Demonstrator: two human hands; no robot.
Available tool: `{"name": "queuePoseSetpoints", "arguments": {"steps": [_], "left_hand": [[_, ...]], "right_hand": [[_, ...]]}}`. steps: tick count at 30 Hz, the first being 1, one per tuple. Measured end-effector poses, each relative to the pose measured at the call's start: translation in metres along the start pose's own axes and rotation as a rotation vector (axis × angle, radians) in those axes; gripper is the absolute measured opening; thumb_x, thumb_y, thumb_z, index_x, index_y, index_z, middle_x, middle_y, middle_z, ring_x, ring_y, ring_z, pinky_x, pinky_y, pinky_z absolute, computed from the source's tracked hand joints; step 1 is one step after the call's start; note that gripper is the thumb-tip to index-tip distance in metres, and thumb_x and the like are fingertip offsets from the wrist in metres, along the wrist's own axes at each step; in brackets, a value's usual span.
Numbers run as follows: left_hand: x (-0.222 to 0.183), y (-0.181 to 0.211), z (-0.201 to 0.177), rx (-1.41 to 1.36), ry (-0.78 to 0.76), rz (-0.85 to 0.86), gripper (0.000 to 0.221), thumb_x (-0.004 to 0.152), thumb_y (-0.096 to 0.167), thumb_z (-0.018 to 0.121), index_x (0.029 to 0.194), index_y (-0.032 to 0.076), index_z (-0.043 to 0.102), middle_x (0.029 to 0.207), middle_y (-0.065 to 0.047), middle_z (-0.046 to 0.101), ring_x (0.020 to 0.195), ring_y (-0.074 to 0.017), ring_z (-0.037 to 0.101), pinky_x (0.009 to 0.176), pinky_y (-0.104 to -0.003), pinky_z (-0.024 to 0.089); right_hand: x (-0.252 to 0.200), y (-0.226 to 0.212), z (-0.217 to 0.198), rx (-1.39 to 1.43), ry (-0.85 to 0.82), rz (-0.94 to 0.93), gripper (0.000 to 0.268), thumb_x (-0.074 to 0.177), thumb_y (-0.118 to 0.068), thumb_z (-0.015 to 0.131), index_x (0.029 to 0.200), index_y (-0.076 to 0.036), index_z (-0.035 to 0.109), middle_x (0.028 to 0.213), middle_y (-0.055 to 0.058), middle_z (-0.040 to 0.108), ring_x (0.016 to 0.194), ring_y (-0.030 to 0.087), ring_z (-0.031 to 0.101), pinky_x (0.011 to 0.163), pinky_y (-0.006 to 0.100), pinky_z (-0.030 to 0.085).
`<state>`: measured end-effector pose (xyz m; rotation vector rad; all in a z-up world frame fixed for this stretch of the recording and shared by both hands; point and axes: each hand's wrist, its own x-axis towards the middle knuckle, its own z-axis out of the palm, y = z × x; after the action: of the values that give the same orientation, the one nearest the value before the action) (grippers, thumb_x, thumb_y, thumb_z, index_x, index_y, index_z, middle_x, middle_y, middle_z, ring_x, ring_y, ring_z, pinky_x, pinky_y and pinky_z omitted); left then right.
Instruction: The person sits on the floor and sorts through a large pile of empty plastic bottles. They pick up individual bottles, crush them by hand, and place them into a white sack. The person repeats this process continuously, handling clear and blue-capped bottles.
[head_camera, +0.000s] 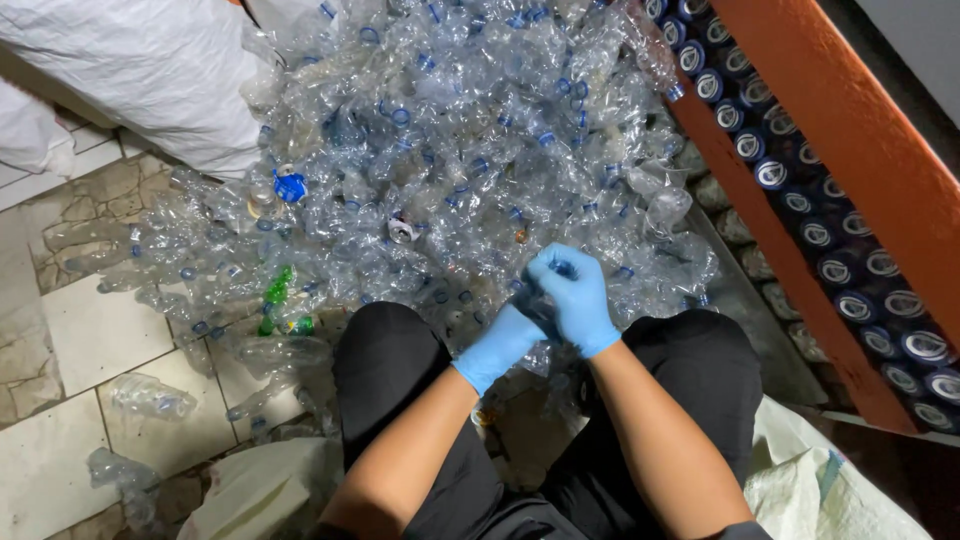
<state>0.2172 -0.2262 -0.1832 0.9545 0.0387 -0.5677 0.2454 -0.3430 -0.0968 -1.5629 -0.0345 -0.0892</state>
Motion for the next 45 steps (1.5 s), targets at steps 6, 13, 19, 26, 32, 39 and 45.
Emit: {"name": "queuePoseSetpoints", "arguments": {"steps": [6,13,19,26,32,39,45], "left_hand": [[-0.014,0.004,0.004,-0.139,-0.010,-0.106,0.039,0.074,-0.006,0.082,0.112,-0.007,0.071,0.100,-0.019,0.074,0.091,-0.0295,0.073,0.088,-0.041,0.059],[-0.032,0.003,-0.004,-0.266,-0.009,-0.205,0.036,0.080,-0.004,0.082,0.113,-0.008,0.070,0.106,-0.021,0.074,0.095,-0.0296,0.073,0.092,-0.040,0.058],[-0.012,-0.050,-0.035,-0.262,-0.087,-0.426,0.019,0.076,-0.010,0.073,0.094,-0.002,0.072,0.079,-0.021,0.071,0.057,-0.0346,0.068,0.048,-0.043,0.060],[-0.008,-0.016,-0.003,0.042,-0.163,-0.344,0.011,0.082,0.007,0.075,0.091,0.001,0.074,0.075,-0.017,0.072,0.059,-0.0289,0.067,0.056,-0.038,0.058],[-0.013,0.019,0.014,0.260,-0.215,-0.240,0.019,0.087,0.022,0.077,0.089,0.003,0.075,0.072,-0.014,0.072,0.060,-0.0237,0.066,0.064,-0.034,0.056],[-0.046,0.055,0.009,0.530,-0.314,-0.139,0.036,0.094,0.041,0.079,0.086,0.006,0.077,0.068,-0.009,0.073,0.062,-0.0172,0.065,0.074,-0.028,0.054],[-0.077,0.052,0.046,-0.821,-1.065,-0.790,0.058,0.089,0.027,0.078,0.126,-0.011,0.054,0.114,-0.031,0.066,0.087,-0.0432,0.065,0.074,-0.047,0.056]], "right_hand": [[-0.013,-0.016,0.011,-0.209,0.035,-0.191,0.012,0.083,-0.004,0.073,0.073,-0.005,0.067,0.060,0.007,0.065,0.065,0.013,0.063,0.064,0.030,0.053],[-0.019,-0.030,-0.001,-0.175,-0.105,-0.330,0.011,0.080,-0.011,0.079,0.074,-0.008,0.071,0.063,0.006,0.069,0.062,0.022,0.070,0.064,0.031,0.056],[-0.013,-0.015,-0.003,-0.080,-0.081,-0.300,0.015,0.087,-0.013,0.073,0.074,-0.005,0.068,0.063,0.006,0.068,0.063,0.019,0.068,0.067,0.033,0.055],[0.006,0.052,0.024,-0.043,0.165,-0.072,0.020,0.093,-0.008,0.067,0.073,-0.005,0.065,0.064,0.003,0.064,0.070,0.011,0.057,0.070,0.030,0.052],[0.004,0.082,0.034,-0.217,0.298,0.107,0.018,0.092,-0.015,0.071,0.078,-0.006,0.065,0.066,0.009,0.061,0.072,0.015,0.057,0.073,0.032,0.049],[-0.009,-0.016,-0.004,-0.022,-0.402,0.130,0.012,0.095,-0.019,0.069,0.092,-0.008,0.066,0.090,0.003,0.073,0.089,0.014,0.063,0.090,0.033,0.053],[-0.034,-0.014,0.002,1.044,-0.965,0.025,0.061,0.098,-0.051,0.070,0.125,0.003,0.060,0.110,0.021,0.070,0.101,0.036,0.072,0.093,0.048,0.059]]}}
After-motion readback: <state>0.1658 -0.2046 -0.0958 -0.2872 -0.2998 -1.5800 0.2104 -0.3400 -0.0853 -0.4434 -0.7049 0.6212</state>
